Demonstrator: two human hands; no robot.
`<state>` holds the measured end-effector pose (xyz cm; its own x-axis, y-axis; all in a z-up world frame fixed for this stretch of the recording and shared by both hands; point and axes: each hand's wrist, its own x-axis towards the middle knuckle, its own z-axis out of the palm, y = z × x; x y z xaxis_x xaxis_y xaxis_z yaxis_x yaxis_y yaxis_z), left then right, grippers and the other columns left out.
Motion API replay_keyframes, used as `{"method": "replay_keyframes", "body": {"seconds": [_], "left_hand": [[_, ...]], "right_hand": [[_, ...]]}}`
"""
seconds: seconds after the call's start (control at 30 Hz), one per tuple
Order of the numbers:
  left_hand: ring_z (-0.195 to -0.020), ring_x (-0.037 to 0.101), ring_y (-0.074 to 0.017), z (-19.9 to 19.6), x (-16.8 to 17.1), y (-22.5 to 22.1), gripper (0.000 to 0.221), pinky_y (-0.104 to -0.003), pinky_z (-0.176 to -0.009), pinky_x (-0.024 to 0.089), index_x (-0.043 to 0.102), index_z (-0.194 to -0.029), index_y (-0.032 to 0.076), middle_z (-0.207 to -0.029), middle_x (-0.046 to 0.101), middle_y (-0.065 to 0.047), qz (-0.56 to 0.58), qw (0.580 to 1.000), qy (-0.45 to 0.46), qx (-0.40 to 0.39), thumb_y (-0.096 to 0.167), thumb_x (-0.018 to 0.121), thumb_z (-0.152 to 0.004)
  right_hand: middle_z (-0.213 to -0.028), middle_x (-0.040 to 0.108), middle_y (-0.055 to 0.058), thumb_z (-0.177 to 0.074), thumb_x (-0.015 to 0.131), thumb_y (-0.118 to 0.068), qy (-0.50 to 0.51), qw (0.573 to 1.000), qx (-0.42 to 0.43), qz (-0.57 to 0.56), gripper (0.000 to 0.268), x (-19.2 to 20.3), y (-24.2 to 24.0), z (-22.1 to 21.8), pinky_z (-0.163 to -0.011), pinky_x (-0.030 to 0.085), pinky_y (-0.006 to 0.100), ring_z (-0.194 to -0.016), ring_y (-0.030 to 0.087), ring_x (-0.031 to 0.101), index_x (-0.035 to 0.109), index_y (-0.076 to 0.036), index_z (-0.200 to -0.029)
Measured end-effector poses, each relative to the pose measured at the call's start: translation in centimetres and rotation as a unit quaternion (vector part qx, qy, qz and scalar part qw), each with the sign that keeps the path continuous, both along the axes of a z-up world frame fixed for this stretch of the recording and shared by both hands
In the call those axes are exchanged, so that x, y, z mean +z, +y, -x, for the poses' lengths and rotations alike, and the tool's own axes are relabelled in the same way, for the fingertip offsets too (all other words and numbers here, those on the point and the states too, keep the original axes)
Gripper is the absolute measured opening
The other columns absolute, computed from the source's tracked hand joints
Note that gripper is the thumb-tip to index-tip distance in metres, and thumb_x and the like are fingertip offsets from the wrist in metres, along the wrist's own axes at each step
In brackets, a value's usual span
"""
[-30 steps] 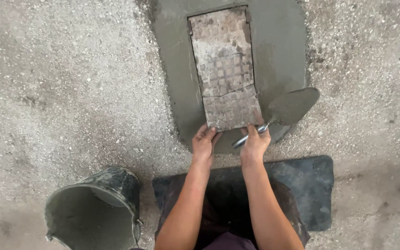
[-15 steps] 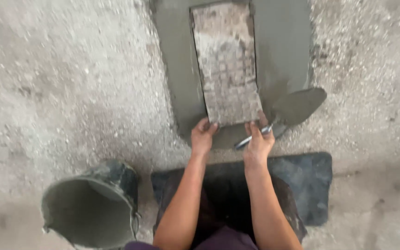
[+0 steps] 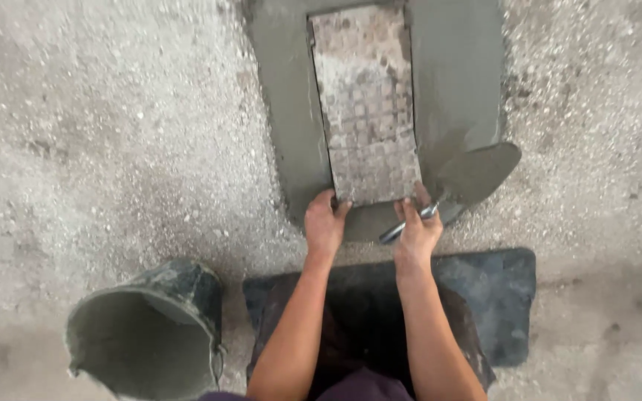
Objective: Placing a stone tile into a cement bed and smoothing the edges with a trowel.
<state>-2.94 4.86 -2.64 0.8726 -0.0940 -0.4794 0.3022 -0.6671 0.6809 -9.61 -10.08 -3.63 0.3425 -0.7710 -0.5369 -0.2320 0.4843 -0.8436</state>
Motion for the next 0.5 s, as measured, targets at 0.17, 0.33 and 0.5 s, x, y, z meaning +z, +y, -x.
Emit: {"method": "replay_keyframes", "body": {"seconds": [0.17, 0.33, 0.5], "left_hand": [[-0.093, 0.071, -0.0463, 0.6, -0.5, 0.1, 0.041, -0.055, -0.085, 0.056, 0.072, -0.112, -0.003, -0.097, 0.073, -0.024, -0.058, 0.997, -0.045, -0.036, 0.026, 0.083, -0.084], [-0.091, 0.071, -0.0431, 1.1, -0.7, 0.0, 0.038, -0.054, -0.081, 0.056, 0.071, -0.108, 0.0, -0.091, 0.072, -0.019, -0.067, 0.995, -0.06, -0.037, 0.026, 0.084, -0.084], [-0.09, 0.07, -0.0405, 1.0, -0.7, 0.1, 0.039, -0.053, -0.081, 0.057, 0.07, -0.106, 0.002, -0.09, 0.071, -0.017, -0.08, 0.994, -0.061, -0.038, 0.029, 0.085, -0.082]], "right_hand": [[-0.111, 0.058, 0.012, -0.095, 0.07, 0.006, 0.005, 1.0, 0.004, 0.005, 0.04, -2.4, -0.4, 0.6, -0.088, 0.068, 0.045, -0.097, 0.017, 0.061, 0.069, -0.007, -0.133], [-0.096, 0.057, 0.006, -0.093, 0.07, 0.006, -0.002, 1.0, 0.008, 0.009, 0.041, 1.3, 0.4, -0.4, -0.089, 0.068, 0.044, -0.089, 0.013, 0.061, 0.069, -0.005, -0.132], [-0.091, 0.059, 0.003, -0.091, 0.074, 0.003, -0.015, 1.0, 0.01, 0.01, 0.042, 2.0, 0.5, -0.5, -0.089, 0.068, 0.041, -0.086, 0.011, 0.063, 0.07, -0.007, -0.132]]}}
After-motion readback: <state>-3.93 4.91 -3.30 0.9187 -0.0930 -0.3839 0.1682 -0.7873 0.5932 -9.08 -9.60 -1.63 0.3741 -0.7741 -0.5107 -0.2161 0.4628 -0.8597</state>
